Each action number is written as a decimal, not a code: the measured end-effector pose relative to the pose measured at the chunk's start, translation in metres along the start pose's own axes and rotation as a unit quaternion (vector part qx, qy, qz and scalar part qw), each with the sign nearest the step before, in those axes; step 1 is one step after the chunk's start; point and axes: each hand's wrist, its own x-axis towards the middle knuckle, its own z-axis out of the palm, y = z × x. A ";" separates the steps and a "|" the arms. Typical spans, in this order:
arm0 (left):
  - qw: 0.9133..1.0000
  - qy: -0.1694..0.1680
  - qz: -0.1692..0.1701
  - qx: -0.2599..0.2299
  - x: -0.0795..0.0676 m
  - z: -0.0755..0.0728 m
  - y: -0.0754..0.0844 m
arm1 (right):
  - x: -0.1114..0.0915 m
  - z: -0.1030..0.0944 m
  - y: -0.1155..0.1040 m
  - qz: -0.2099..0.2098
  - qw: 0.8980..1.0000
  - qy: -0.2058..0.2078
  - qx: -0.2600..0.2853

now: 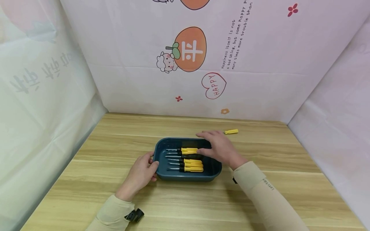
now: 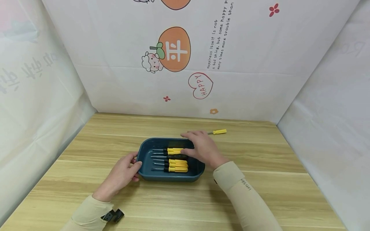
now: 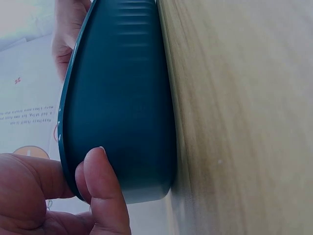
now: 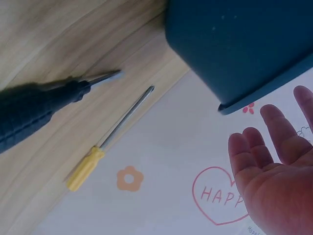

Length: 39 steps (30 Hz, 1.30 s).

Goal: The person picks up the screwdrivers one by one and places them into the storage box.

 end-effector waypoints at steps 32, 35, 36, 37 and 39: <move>1.000 -0.002 0.003 -0.002 0.001 -0.001 0.001 | -0.001 -0.008 0.053 0.094 0.995 -0.013 0.022; 1.000 -0.003 0.003 0.001 0.000 -0.001 0.001 | 0.000 -0.009 0.061 0.078 0.997 -0.006 0.009; 1.000 -0.003 0.003 0.001 0.000 -0.001 0.001 | 0.001 -0.008 0.064 0.075 0.997 -0.005 0.005; 1.000 -0.003 0.003 0.002 0.000 -0.001 0.000 | 0.001 -0.008 0.067 0.072 0.997 -0.004 0.000; 1.000 -0.004 0.002 0.003 0.000 -0.001 0.000 | 0.002 -0.007 0.071 0.069 0.998 -0.002 -0.007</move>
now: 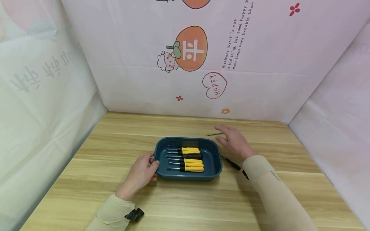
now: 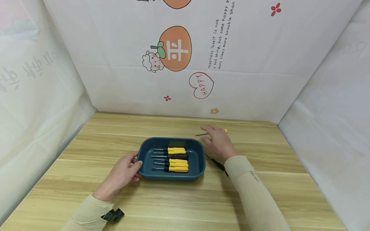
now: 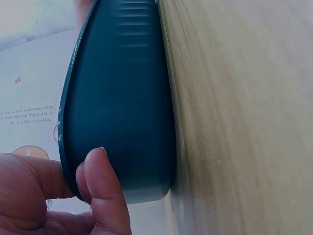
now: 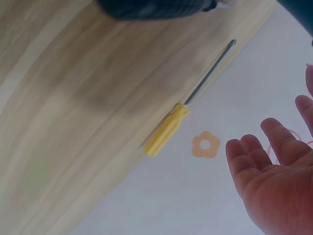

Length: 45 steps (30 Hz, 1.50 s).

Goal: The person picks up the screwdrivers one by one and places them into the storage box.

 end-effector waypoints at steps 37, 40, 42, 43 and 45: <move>1.000 0.004 0.001 0.001 0.002 0.000 0.000 | 0.024 0.002 0.054 0.049 0.996 -0.050 -0.050; 1.000 0.004 0.004 -0.002 0.001 0.001 0.000 | 0.026 0.003 0.056 0.056 0.996 -0.054 -0.050; 1.000 0.004 0.004 -0.001 0.001 0.001 0.000 | 0.026 0.003 0.056 0.062 0.995 -0.057 -0.050; 1.000 0.005 0.004 0.000 0.001 0.002 0.000 | 0.027 0.004 0.057 0.066 0.995 -0.059 -0.050; 1.000 0.007 0.004 0.002 0.001 0.002 -0.001 | 0.027 0.005 0.058 0.076 0.994 -0.065 -0.050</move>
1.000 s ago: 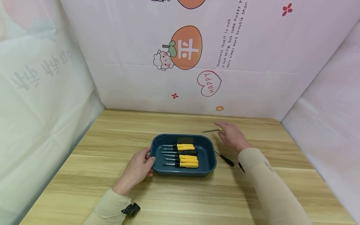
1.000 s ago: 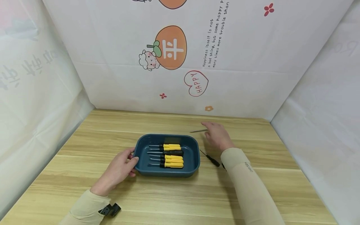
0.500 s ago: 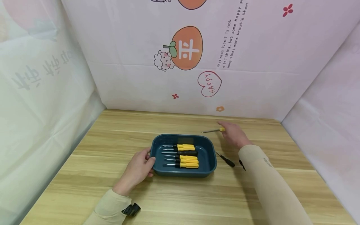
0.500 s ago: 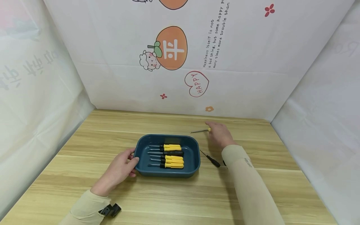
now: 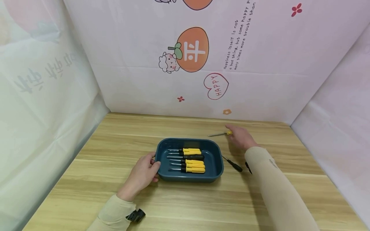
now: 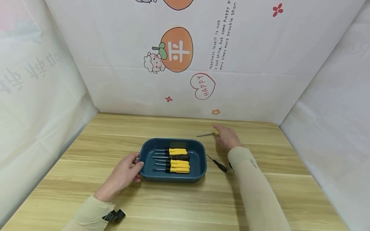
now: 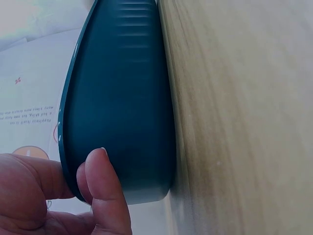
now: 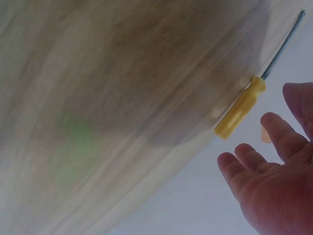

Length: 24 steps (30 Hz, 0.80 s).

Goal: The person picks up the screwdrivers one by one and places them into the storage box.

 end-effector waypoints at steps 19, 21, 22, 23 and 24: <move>1.000 0.001 0.003 -0.004 0.001 0.001 -0.002 | 0.002 0.001 0.005 0.040 0.998 -0.042 0.004; 1.000 0.003 0.002 -0.003 0.001 0.001 -0.002 | 0.002 0.002 0.006 0.036 0.998 -0.043 0.000; 1.000 0.003 0.002 -0.003 0.001 0.001 -0.002 | 0.002 0.002 0.006 0.036 0.998 -0.043 0.000; 1.000 0.003 0.002 -0.002 0.001 0.001 -0.002 | 0.002 0.003 0.006 0.038 0.998 -0.044 0.002; 1.000 0.004 0.002 -0.001 0.001 0.001 -0.002 | 0.002 0.003 0.006 0.040 0.998 -0.044 0.004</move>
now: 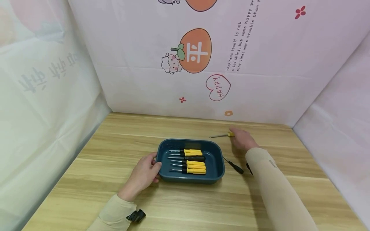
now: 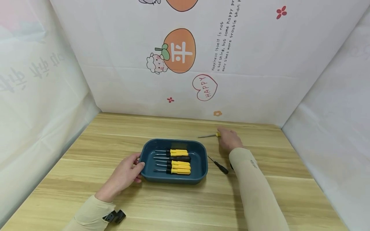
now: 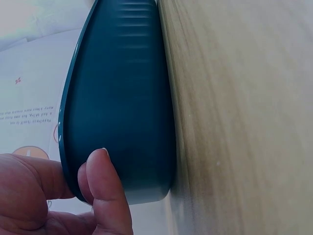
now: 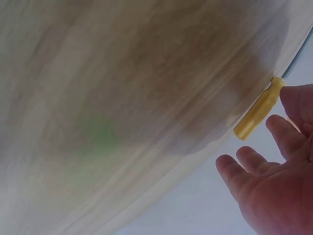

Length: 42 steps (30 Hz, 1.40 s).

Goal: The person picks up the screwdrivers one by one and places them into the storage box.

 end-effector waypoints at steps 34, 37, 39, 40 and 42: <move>1.000 -0.001 -0.010 -0.005 -0.002 0.000 0.003 | -0.003 0.007 0.001 0.011 0.999 0.003 -0.047; 1.000 -0.002 -0.011 -0.006 -0.002 0.000 0.002 | -0.004 0.006 0.000 0.013 0.999 0.002 -0.045; 1.000 -0.002 -0.012 -0.007 -0.002 0.000 0.002 | -0.004 0.005 0.001 0.013 0.999 0.003 -0.043; 1.000 -0.002 -0.012 -0.007 -0.002 0.000 0.002 | -0.004 0.005 0.001 0.012 0.999 0.004 -0.042; 1.000 -0.003 -0.011 -0.008 -0.003 0.000 0.002 | -0.004 0.006 0.001 0.011 0.999 0.006 -0.039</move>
